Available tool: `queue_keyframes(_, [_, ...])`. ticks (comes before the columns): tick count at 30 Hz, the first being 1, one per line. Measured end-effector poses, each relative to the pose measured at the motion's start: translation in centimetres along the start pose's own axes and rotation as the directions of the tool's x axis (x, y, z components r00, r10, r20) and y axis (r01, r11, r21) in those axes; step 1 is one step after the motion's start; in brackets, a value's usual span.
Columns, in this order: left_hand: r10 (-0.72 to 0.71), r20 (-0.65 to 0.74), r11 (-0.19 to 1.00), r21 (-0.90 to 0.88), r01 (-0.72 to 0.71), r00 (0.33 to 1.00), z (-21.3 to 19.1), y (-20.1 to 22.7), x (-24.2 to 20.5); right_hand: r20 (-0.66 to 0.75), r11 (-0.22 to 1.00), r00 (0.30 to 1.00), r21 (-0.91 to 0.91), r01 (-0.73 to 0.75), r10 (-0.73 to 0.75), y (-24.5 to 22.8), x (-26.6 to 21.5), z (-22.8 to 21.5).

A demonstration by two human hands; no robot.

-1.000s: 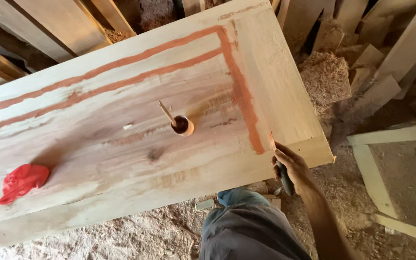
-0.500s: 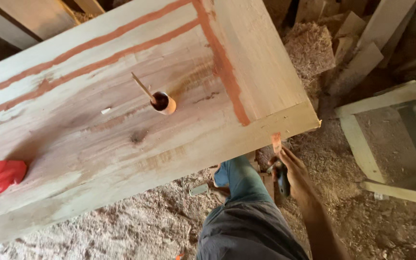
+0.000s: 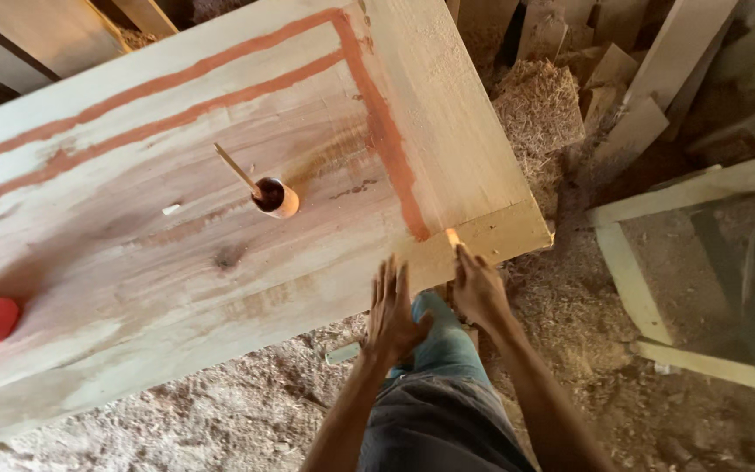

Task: The person uses a putty knife to scoop reddish-brown filler from a small container and applies it into the grooves and seams of a large wooden board. They repeatedly spread the filler along the lines and edges of the board to fill imperfections.

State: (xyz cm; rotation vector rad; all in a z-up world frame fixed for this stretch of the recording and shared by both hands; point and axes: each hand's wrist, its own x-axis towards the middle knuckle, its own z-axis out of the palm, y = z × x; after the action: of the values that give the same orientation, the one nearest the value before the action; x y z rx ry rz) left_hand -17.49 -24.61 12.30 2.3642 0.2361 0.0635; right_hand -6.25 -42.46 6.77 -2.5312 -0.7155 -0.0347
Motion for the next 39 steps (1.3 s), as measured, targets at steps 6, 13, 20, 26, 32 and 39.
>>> queue_keyframes(6, [0.036, -0.024, 0.916, 0.401, -0.023, 0.999, 5.0, -4.7, 3.5, 0.299, 0.977, 0.931, -0.075, -0.198, 0.211, -1.6, 2.3, 2.1])
queue_keyframes(13, [0.262, -0.323, 0.837, 0.544, -0.048, 0.909, 8.8, -7.6, 3.4, 0.428, 0.959, 0.901, -0.277, 0.056, 0.071, -3.4, 2.5, -1.5])
queue_keyframes(20, [0.261, -0.380, 0.870, 0.492, -0.045, 0.888, 8.7, -7.6, 3.2, 0.546, 0.946, 0.816, -0.324, -0.001, 0.189, -3.0, 4.8, -2.5])
queue_keyframes(26, [0.269, -0.425, 0.875, 0.483, -0.035, 0.864, 8.2, -7.2, 3.4, 0.499, 0.927, 0.867, -0.316, 0.203, -0.020, -0.6, 5.7, -1.0])
queue_keyframes(32, [0.267, -0.427, 0.877, 0.480, -0.034, 0.864, 8.7, -7.0, 2.8, 0.692, 0.904, 0.665, -0.424, 0.058, 0.282, 1.9, 5.8, -0.6])
queue_keyframes(39, [0.268, -0.436, 0.869, 0.494, -0.021, 0.859, 8.5, -7.0, 3.0, 0.252, 0.844, 0.926, -0.394, 0.365, -0.282, 2.8, 5.8, -1.7])
